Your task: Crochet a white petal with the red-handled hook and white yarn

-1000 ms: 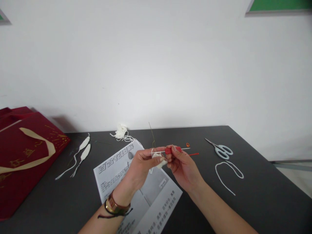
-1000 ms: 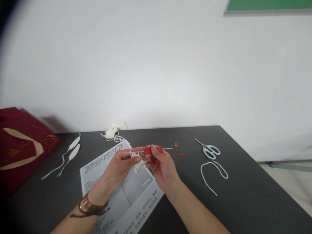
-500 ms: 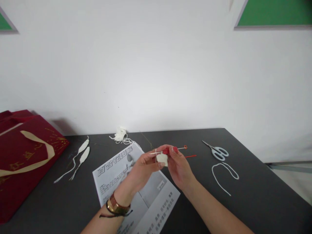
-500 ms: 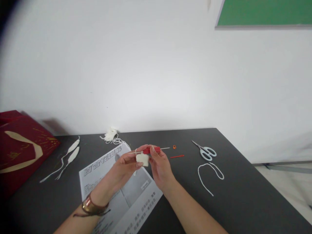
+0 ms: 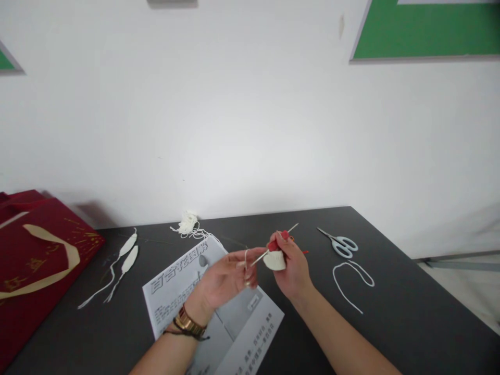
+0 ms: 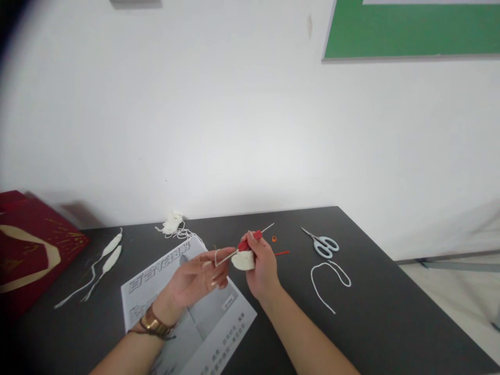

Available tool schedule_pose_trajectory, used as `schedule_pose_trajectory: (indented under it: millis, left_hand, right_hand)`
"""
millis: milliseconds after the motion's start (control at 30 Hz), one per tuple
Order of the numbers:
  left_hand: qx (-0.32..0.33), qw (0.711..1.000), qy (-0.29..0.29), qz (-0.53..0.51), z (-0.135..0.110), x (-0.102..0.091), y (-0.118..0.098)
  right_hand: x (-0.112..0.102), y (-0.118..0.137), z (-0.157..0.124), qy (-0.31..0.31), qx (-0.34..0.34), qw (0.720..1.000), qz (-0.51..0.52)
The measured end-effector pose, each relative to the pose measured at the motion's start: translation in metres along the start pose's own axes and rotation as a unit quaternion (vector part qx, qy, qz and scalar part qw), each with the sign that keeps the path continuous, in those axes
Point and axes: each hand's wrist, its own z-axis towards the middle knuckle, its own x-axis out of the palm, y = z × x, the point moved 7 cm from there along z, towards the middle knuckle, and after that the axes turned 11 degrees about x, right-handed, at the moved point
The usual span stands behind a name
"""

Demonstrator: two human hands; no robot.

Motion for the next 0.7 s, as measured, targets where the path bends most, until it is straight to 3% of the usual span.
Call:
schedule_pose_trajectory:
  millis: [133,300,533,700]
  left_hand:
    - [-0.038,0.998,0.014,0.056,-0.001,-0.023,-0.014]
    - [-0.028,0.968,0.014,0.249,-0.001,-0.030,-0.024]
    - [0.028,0.990,0.014,0.138,0.000,-0.028,-0.021]
    - [0.016,0.997,0.030,0.063,-0.003,-0.003,-0.013]
  right_hand:
    - [0.003,0.005,0.002,0.039,0.038,0.998,0.021]
    - [0.009,0.005,-0.003,0.057,0.068,0.996,0.022]
    - [0.012,0.015,-0.006,0.058,0.037,0.998,-0.001]
    - [0.014,0.006,-0.009,0.056,0.032,0.998,-0.025]
